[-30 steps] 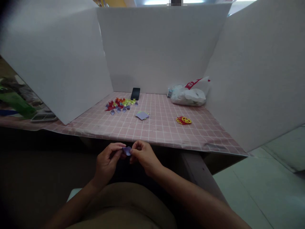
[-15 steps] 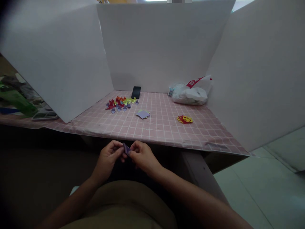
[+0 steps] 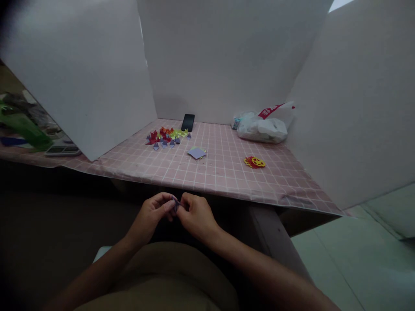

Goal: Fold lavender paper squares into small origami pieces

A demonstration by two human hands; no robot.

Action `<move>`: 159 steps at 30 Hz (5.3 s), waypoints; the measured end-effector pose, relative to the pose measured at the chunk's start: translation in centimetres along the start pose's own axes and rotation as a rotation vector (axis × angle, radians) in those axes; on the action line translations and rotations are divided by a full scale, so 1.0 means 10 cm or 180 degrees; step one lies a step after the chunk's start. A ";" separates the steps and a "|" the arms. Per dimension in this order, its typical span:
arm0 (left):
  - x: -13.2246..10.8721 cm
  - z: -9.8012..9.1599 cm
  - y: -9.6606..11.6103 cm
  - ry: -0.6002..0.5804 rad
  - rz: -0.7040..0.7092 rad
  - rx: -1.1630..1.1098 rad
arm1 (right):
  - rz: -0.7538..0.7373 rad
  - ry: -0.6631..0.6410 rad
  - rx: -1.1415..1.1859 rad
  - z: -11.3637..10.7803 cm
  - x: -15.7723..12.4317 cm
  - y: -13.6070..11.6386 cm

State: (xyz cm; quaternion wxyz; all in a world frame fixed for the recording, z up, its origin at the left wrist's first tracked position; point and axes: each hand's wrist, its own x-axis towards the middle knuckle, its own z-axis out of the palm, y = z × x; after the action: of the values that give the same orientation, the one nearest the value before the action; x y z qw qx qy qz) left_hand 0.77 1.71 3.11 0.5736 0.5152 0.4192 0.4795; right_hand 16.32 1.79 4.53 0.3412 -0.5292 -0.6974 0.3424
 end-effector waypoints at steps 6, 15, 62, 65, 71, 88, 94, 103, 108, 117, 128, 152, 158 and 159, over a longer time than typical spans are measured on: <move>-0.01 -0.05 0.05 -0.0107 -0.0023 0.0017 | 0.0306 -0.0687 0.1036 -0.11 0.03 -0.04; -0.02 -0.06 0.08 -0.0320 -0.0073 -0.0114 | 0.0471 -0.0924 0.1804 -0.12 0.06 0.02; -0.09 -0.01 0.02 0.0822 0.1253 0.1676 | 0.0396 -0.0727 0.1199 -0.08 0.02 -0.06; -0.10 0.00 0.01 0.0913 0.1296 0.1650 | 0.0356 -0.0494 0.1207 -0.06 0.03 -0.04; -0.07 0.00 -0.05 0.1152 0.0743 0.1040 | 0.0122 -0.0139 0.1463 0.01 0.01 0.01; -0.08 0.14 -0.14 0.1205 -0.0063 -0.0217 | -0.0026 0.0177 0.1086 0.14 0.01 0.13; -0.08 0.18 -0.18 0.1090 -0.0184 -0.0766 | -0.0013 0.0239 0.1361 0.18 0.01 0.17; -0.10 0.18 -0.17 0.0953 -0.0189 -0.0987 | -0.0066 0.0138 0.1688 0.19 0.03 0.18; -0.11 0.18 -0.17 0.0795 -0.0219 -0.0936 | -0.0088 0.0148 0.1644 0.17 0.04 0.21; -0.06 0.19 -0.24 0.0644 -0.0197 -0.1052 | 0.0239 0.0006 0.2215 0.19 0.08 0.24; -0.03 0.13 -0.33 0.0427 -0.0376 -0.1209 | 0.0338 0.0039 0.2477 0.21 0.08 0.26; -0.02 -0.01 -0.19 0.0311 0.0077 0.0023 | -0.0110 -0.0045 0.2003 0.19 0.08 0.27; -0.04 -0.04 -0.14 0.0271 0.0090 0.0292 | 0.0086 -0.0117 0.2106 0.20 0.08 0.26; -0.04 -0.04 -0.13 0.0264 0.0090 0.0326 | 0.0112 -0.0125 0.2133 0.20 0.08 0.26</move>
State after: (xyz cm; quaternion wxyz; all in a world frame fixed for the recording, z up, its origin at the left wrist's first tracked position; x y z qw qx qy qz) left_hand 0.43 1.34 1.72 0.5218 0.5295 0.4592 0.4863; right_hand 15.79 2.84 1.36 0.4767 -0.3929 -0.5433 0.5685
